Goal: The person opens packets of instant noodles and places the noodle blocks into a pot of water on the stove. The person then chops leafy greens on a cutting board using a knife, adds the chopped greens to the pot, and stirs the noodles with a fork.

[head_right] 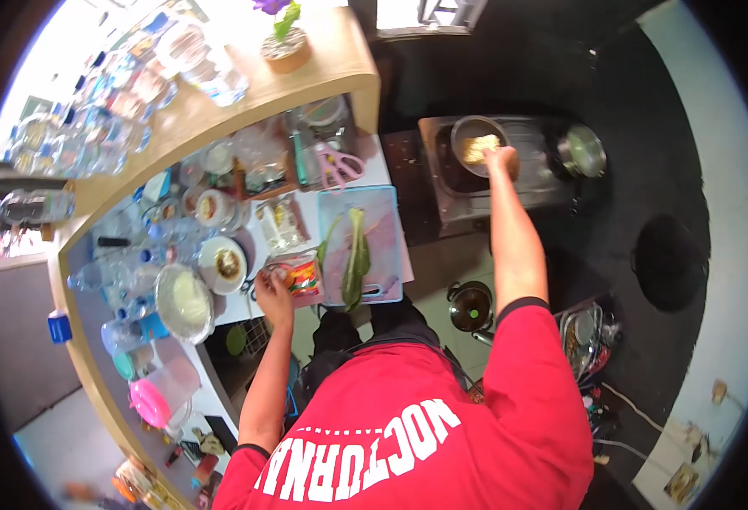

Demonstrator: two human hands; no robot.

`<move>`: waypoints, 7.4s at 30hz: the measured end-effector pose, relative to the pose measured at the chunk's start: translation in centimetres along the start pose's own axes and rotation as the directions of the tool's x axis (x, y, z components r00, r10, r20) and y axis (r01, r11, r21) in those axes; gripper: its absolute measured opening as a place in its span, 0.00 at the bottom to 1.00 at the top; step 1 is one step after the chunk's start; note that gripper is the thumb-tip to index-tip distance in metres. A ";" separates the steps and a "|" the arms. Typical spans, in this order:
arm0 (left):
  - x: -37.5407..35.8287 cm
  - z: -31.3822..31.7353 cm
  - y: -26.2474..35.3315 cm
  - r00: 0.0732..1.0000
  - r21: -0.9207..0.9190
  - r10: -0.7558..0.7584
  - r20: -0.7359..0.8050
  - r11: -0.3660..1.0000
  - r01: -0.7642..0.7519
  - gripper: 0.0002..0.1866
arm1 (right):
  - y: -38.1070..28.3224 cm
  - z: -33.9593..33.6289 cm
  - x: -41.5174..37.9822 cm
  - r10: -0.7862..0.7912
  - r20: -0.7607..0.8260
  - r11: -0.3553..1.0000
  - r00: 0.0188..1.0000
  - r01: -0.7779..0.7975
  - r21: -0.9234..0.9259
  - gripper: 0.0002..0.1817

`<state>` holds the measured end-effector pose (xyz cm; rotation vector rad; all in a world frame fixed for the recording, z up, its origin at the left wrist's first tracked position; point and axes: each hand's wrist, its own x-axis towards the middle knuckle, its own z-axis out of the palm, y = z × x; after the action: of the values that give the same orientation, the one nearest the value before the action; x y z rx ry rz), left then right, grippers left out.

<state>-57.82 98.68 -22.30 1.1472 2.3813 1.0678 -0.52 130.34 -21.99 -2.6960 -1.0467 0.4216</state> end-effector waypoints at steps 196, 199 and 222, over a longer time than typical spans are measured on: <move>6.9 -5.0 11.9 0.451 -0.036 0.407 0.795 0.773 -0.634 0.30 | 0.9 -9.0 -20.1 -0.184 0.135 0.328 0.974 -0.068 0.942 0.10; 6.5 -6.4 9.9 0.360 -0.019 0.463 0.810 0.634 -0.773 0.46 | -1.7 -7.2 -25.2 -0.265 0.144 0.345 0.954 -0.045 0.938 0.10; 7.8 -7.1 4.4 0.576 -0.440 0.658 0.486 0.753 -0.489 0.20 | -7.8 0.4 -48.2 -0.692 0.601 0.722 0.401 0.412 0.557 0.51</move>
<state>-64.24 102.89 -13.82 1.8897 1.3112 0.9189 -39.50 102.99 -11.11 -1.6059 -1.8111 1.5518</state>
